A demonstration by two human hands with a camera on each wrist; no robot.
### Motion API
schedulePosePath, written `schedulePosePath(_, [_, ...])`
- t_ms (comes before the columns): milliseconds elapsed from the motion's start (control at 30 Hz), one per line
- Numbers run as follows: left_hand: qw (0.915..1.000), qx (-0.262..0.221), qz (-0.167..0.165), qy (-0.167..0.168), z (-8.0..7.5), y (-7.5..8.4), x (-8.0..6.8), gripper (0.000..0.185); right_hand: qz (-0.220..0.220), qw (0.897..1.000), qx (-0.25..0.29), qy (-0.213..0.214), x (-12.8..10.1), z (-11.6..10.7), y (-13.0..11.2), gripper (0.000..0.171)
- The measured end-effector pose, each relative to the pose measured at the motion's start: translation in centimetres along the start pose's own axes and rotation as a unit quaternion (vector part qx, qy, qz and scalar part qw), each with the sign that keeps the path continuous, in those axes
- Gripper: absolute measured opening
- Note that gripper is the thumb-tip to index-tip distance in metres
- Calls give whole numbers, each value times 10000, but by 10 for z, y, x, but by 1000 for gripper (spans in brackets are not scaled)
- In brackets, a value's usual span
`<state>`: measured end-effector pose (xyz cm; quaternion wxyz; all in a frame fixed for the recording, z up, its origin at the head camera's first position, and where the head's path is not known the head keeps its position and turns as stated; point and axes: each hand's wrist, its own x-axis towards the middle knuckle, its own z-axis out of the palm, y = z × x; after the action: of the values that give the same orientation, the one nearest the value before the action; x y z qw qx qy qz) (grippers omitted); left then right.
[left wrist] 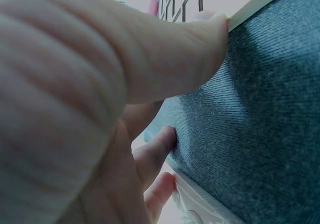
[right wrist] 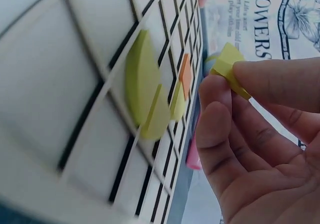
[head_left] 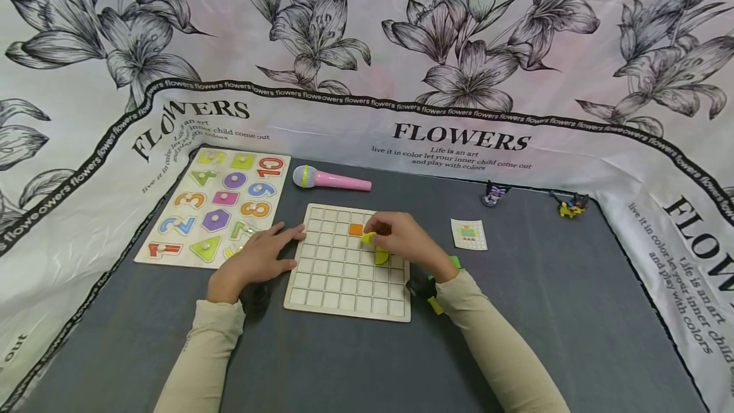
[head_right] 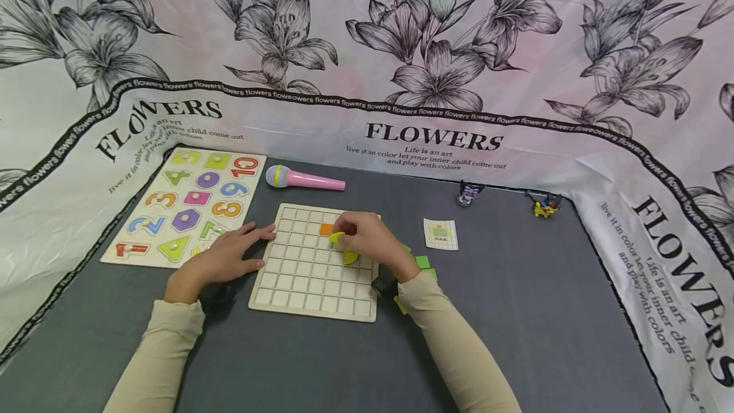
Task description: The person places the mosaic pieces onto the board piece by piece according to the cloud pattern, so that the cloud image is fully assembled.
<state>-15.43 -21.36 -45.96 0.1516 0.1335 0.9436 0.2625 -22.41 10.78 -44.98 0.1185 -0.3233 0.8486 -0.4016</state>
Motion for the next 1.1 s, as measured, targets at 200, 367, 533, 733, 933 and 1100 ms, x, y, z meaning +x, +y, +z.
schedulePosePath(200, [10000, 16, 72, 42, -2, -1, -3, 67, -151, 9999, -45, -20, 18, 7, -7, 12])
schedulePosePath(367, [9999, 50, 120, 78, -1, -1, -1, 68, 1, 9998, -177, 106, 32, 14, -10, 9])
schedulePosePath(533, [9999, 106, 80, 47, 0, -3, 2, 69, 114, 9995, -259, 156, 46, 20, -9, 7])
schedulePosePath(733, [9998, 141, 148, 58, 1, -5, 2, 70, 168, 9990, -370, 186, 60, 27, -8, 6])
schedulePosePath(933, [9997, 62, 232, 94, 0, -4, 0, 68, 174, 9990, -403, 41, 65, 30, -6, 5])
schedulePosePath(1100, [9997, 30, 207, 101, 0, -4, 1, 67, 178, 9982, -576, -22, 68, 30, -4, 6])
